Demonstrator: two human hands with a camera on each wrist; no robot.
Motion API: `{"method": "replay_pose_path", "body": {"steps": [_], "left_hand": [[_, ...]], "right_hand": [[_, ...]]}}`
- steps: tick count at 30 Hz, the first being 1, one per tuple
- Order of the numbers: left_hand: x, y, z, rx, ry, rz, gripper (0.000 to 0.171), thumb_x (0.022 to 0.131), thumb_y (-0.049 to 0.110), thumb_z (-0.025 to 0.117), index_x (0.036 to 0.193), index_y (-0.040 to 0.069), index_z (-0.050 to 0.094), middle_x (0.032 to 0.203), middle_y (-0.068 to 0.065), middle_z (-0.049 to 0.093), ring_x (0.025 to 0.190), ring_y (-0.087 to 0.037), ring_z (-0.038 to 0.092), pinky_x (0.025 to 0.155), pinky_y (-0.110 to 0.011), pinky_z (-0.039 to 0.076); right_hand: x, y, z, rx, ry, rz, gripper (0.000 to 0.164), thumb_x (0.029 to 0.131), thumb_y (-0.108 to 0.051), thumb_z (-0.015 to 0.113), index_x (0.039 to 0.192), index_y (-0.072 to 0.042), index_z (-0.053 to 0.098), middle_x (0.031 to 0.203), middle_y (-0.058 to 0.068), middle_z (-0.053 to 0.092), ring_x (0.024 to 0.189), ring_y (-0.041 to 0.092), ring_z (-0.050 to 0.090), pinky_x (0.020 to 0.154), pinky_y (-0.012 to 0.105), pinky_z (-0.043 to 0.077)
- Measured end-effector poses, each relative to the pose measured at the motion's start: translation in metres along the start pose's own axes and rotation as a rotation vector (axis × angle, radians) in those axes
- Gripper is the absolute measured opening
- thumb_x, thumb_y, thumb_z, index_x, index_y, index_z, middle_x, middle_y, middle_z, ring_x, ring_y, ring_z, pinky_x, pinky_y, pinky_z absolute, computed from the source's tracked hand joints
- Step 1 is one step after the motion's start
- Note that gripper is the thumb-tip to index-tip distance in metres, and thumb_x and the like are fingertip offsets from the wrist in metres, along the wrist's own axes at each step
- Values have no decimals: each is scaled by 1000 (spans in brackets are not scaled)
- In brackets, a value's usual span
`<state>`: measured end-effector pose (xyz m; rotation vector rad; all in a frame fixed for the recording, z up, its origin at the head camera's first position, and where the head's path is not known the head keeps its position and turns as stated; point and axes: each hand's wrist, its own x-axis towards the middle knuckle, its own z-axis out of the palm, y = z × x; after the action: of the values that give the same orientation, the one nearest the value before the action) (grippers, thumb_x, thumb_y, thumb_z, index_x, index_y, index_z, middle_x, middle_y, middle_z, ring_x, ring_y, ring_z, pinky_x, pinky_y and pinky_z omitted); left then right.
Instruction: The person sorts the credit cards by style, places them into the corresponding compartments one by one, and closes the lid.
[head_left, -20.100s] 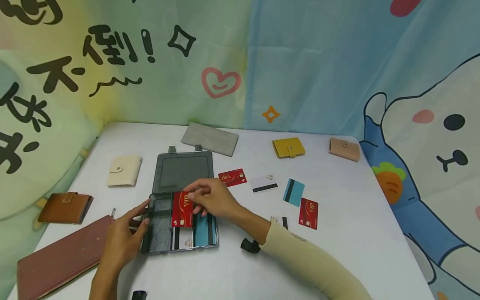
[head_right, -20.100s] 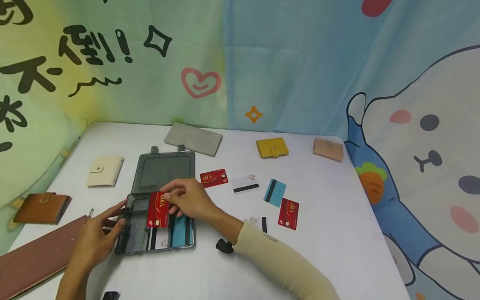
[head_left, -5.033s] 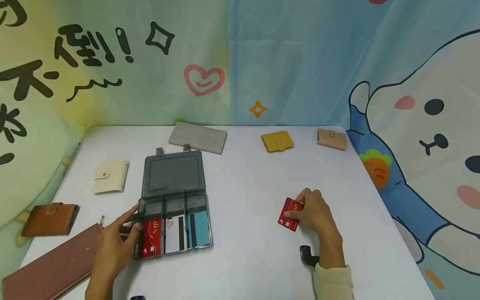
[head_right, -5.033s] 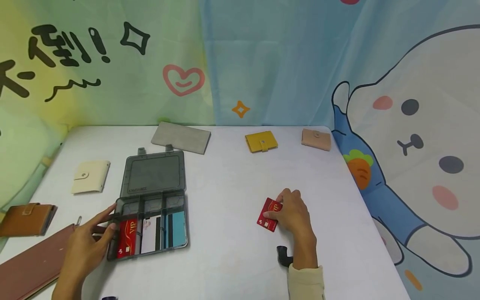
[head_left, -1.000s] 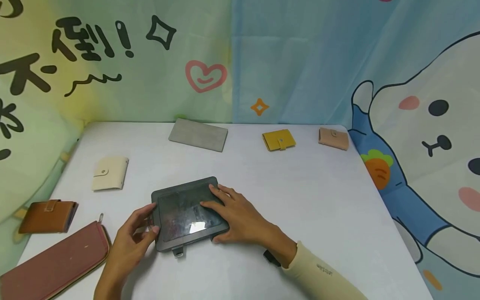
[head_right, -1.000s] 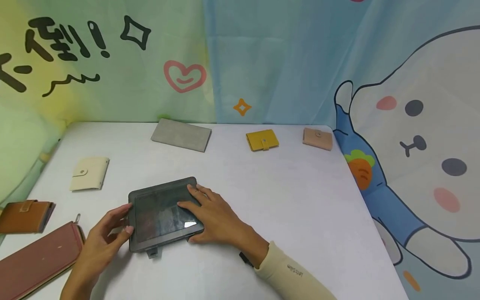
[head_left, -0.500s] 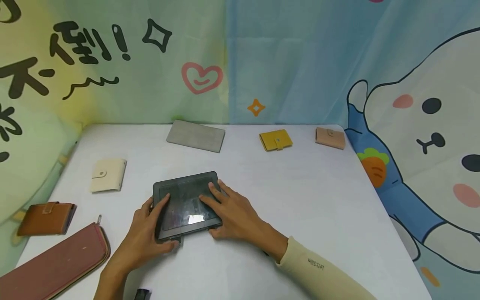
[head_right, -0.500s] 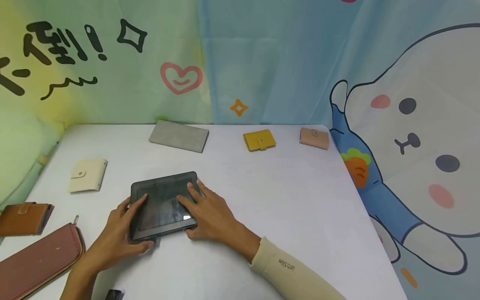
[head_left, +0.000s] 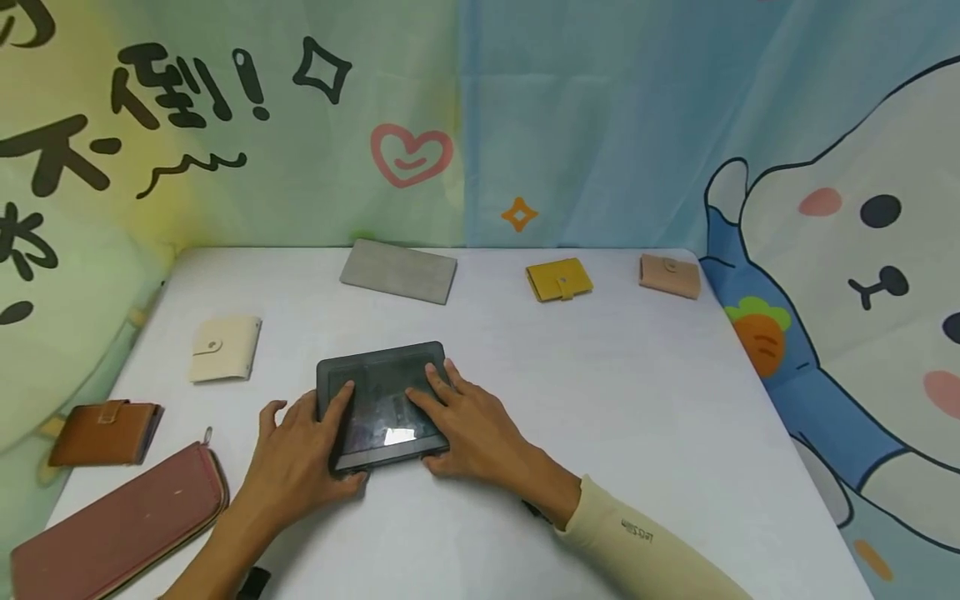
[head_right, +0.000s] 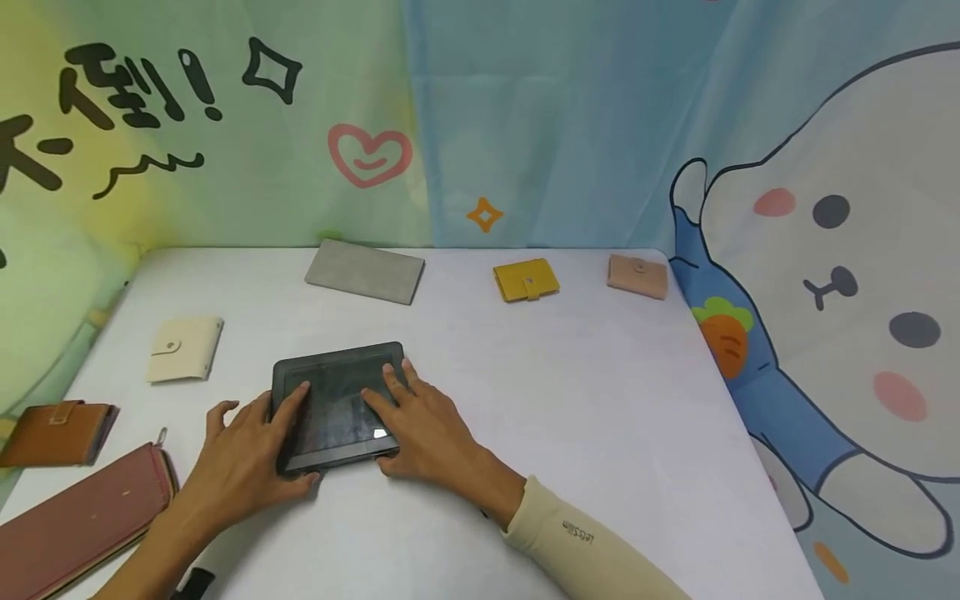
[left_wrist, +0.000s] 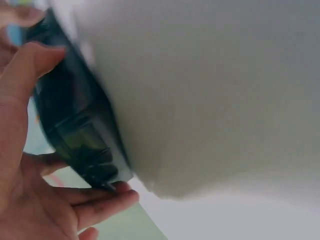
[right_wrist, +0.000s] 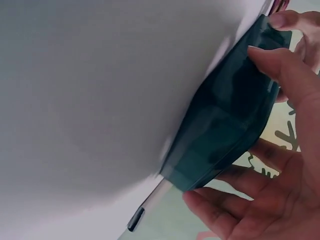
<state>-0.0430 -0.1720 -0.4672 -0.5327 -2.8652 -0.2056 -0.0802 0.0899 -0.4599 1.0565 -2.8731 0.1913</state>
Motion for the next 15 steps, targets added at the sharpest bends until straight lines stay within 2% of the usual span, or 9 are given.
{"method": "replay_pose_path", "body": {"steps": [3,7,11,15], "left_hand": [[4,-2,2,8,12,19,121,50,66,83,150,12,43,118,-31,64,108,-41,64,96,-59,32],[9,-2,5,-11,-1,30,120,53,69,82,152,14,42,124,-30,62,115,-41,61,98,-59,31],[19,3,13,-26,5,53,118,55,70,82,152,15,42,134,-32,57,126,-42,55,102,-62,28],[32,12,18,-35,0,75,119,59,76,76,154,15,38,143,-32,49,137,-43,47,106,-66,26]], "right_hand": [[0,0,-2,-3,-9,14,89,74,-54,80,150,-22,47,155,19,40,144,41,37,98,46,53],[-4,6,-4,29,-42,36,92,76,-56,80,152,-23,42,158,18,34,147,41,30,103,48,49],[-13,20,-5,121,-68,77,93,79,-56,79,155,-24,36,163,16,25,152,40,20,110,52,42],[-25,39,-10,242,-76,145,87,84,-62,69,156,-28,33,166,10,19,153,38,15,114,57,34]]}}
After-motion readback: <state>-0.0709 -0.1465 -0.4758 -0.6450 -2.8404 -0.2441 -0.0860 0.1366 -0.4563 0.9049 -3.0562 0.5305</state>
